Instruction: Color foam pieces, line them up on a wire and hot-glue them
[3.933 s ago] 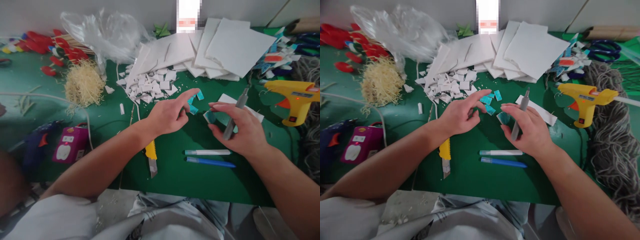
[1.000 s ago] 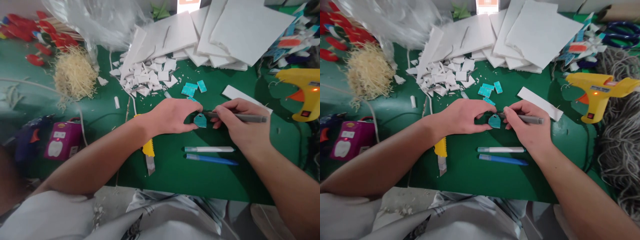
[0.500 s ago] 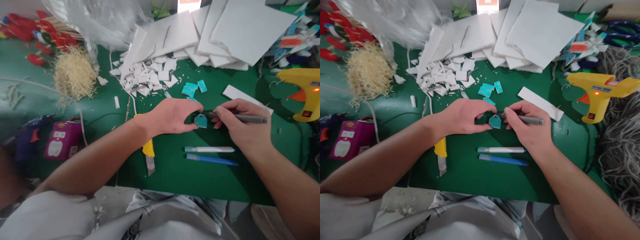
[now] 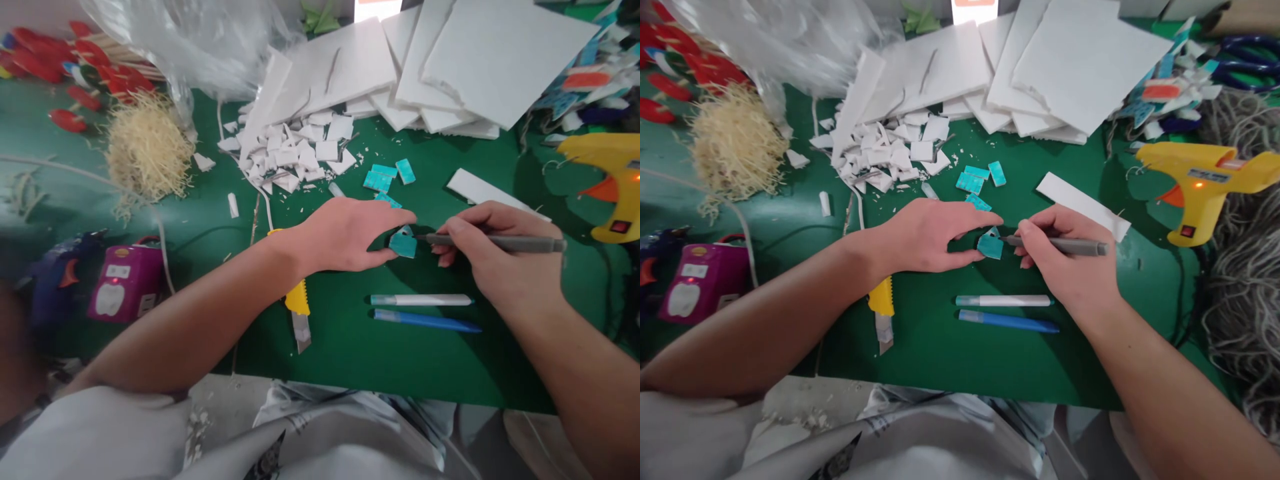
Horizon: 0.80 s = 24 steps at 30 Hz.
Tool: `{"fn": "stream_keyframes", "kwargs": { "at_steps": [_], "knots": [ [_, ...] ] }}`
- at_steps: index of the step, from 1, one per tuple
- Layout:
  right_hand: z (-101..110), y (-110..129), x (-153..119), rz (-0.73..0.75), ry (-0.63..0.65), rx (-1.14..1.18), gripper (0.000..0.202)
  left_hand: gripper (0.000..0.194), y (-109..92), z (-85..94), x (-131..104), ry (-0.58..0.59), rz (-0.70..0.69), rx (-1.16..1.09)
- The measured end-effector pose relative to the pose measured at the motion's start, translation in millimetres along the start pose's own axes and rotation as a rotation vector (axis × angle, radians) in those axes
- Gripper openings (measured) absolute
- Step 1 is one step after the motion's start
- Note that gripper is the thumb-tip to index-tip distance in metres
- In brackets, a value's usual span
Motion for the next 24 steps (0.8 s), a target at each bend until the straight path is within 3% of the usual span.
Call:
{"fn": "stream_keyframes", "kwargs": {
  "at_steps": [24],
  "knots": [
    [-0.7,-5.7,1.4,0.04,-0.019,-0.042,0.017,0.041,1.7,0.2,0.2,0.007,0.045,-0.04]
  ]
}}
Point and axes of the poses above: each hand's wrist, its own x-axis towards the middle knuckle, its own z-axis out of the back of the hand, y = z × x, the point moved 6 cm from there along x, towards the middle knuckle, and after that the axes turned 14 degrees about -z, right-handed, at the moved point
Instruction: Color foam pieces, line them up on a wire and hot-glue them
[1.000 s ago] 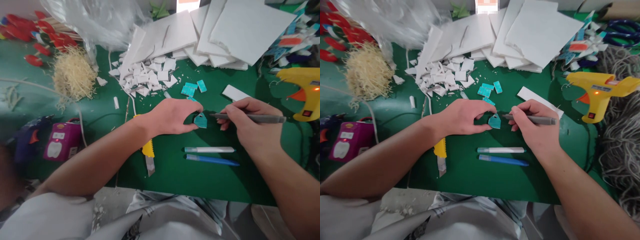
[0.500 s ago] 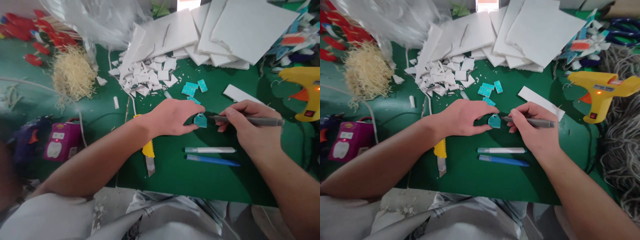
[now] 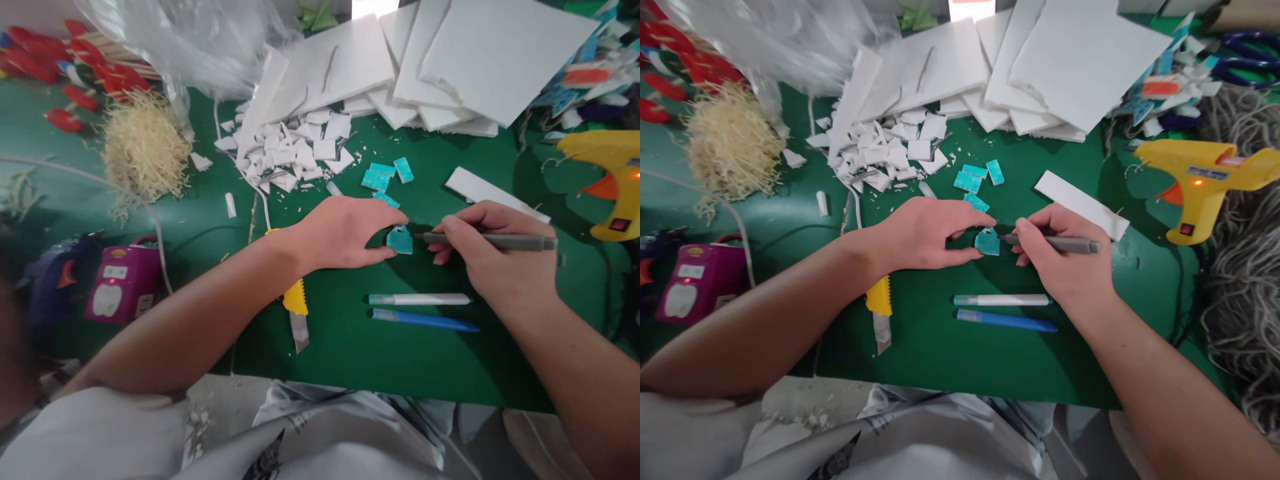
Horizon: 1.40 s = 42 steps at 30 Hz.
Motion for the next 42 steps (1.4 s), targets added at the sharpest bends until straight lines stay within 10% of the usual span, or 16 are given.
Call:
{"fn": "stream_keyframes", "kwargs": {
  "at_steps": [42],
  "knots": [
    [-6.3,6.6,-2.3,0.019,0.056,0.02,0.019,0.035,-0.8,2.6,0.9,-0.03,-0.013,-0.042]
  ]
}}
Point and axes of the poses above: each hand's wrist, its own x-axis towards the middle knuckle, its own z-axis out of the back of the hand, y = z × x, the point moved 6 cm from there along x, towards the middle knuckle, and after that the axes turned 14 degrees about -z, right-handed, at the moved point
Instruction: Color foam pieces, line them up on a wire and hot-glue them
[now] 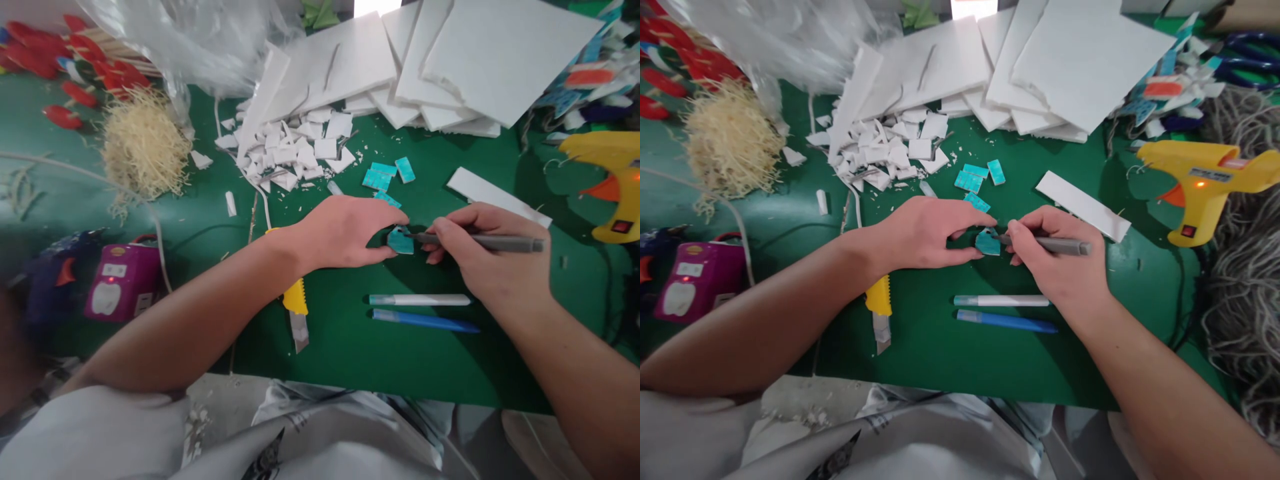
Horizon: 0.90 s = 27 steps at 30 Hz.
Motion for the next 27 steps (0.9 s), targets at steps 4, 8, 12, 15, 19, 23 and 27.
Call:
{"fn": "stream_keyframes", "kwargs": {
  "at_steps": [4,8,12,15,19,23,27],
  "knots": [
    [0.4,0.0,-1.1,0.001,-0.034,0.03,0.018,0.035,0.4,-0.7,0.5,0.004,0.002,0.009],
    [-4.1,1.5,-1.8,0.011,0.0,-0.001,0.018,0.032,0.3,-0.5,1.2,-0.002,-0.007,0.017],
    [-6.0,2.6,-0.8,0.016,0.013,-0.001,0.02,0.031,0.5,-0.2,1.3,-0.004,-0.007,0.013],
    [-6.5,3.6,-0.8,0.008,0.008,0.004,0.019,0.032,0.5,-0.4,1.1,-0.012,-0.017,0.012],
    [-7.7,5.9,-1.5,-0.007,0.012,0.013,0.021,0.032,0.7,-0.7,1.5,-0.015,-0.025,0.01],
    [-8.4,8.0,-1.7,0.0,0.017,0.008,0.022,0.032,0.8,-0.7,1.6,-0.001,-0.015,0.008],
    [-8.2,7.7,-1.8,-0.004,0.023,0.011,0.021,0.032,0.4,-0.6,0.6,-0.005,-0.018,0.006]
  ]
}}
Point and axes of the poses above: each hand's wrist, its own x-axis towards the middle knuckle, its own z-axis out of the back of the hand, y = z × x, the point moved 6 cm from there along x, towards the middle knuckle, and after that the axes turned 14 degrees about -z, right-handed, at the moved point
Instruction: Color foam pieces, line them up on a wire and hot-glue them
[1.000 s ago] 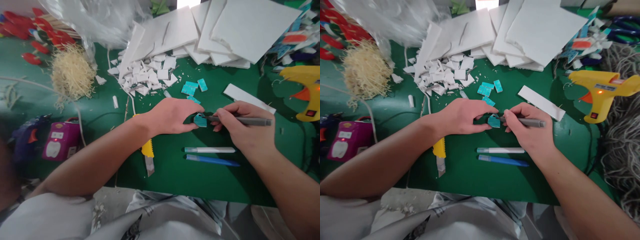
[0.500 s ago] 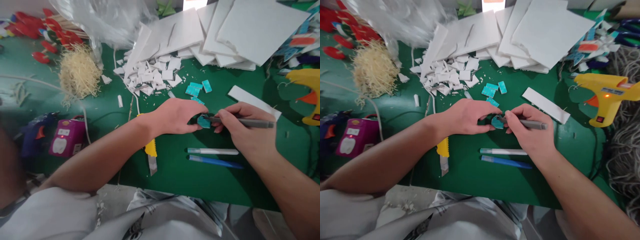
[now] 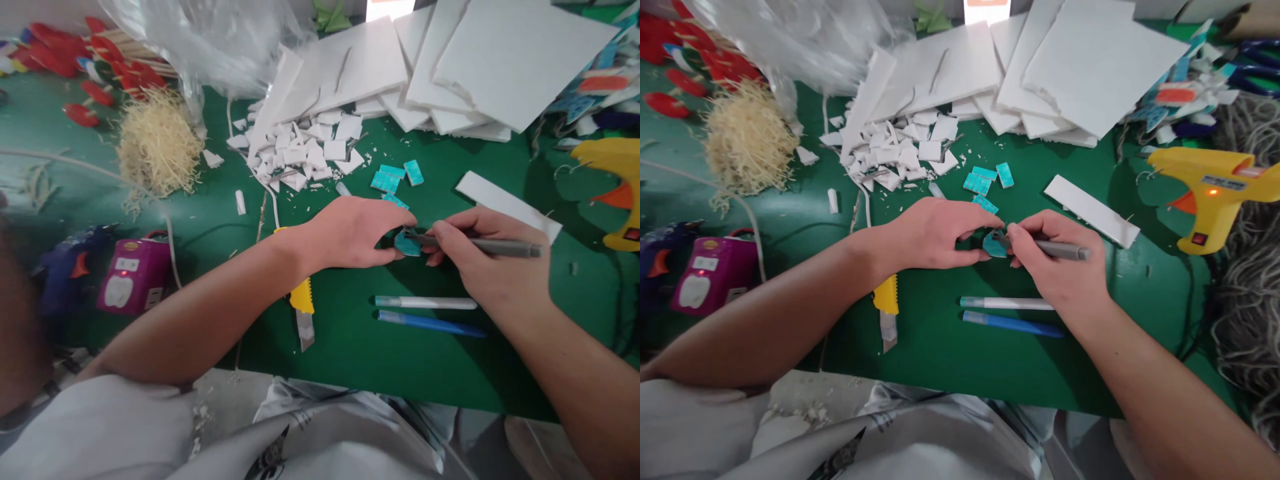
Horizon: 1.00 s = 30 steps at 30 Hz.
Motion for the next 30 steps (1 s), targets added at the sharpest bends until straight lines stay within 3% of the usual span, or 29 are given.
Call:
{"fn": "stream_keyframes", "kwargs": {
  "at_steps": [9,23,30],
  "knots": [
    [1,-2,0,0.025,-0.04,-0.053,0.015,0.033,0,-0.7,1,0.02,0.013,0.013],
    [-4,0,-1,0.027,-0.001,-0.038,0.013,0.029,0,0.5,2,0.006,0.007,-0.002],
    [9,-4,-2,-0.028,-0.075,-0.026,0.017,0.035,1,-1.2,0,0.011,0.024,0.021]
  ]
}}
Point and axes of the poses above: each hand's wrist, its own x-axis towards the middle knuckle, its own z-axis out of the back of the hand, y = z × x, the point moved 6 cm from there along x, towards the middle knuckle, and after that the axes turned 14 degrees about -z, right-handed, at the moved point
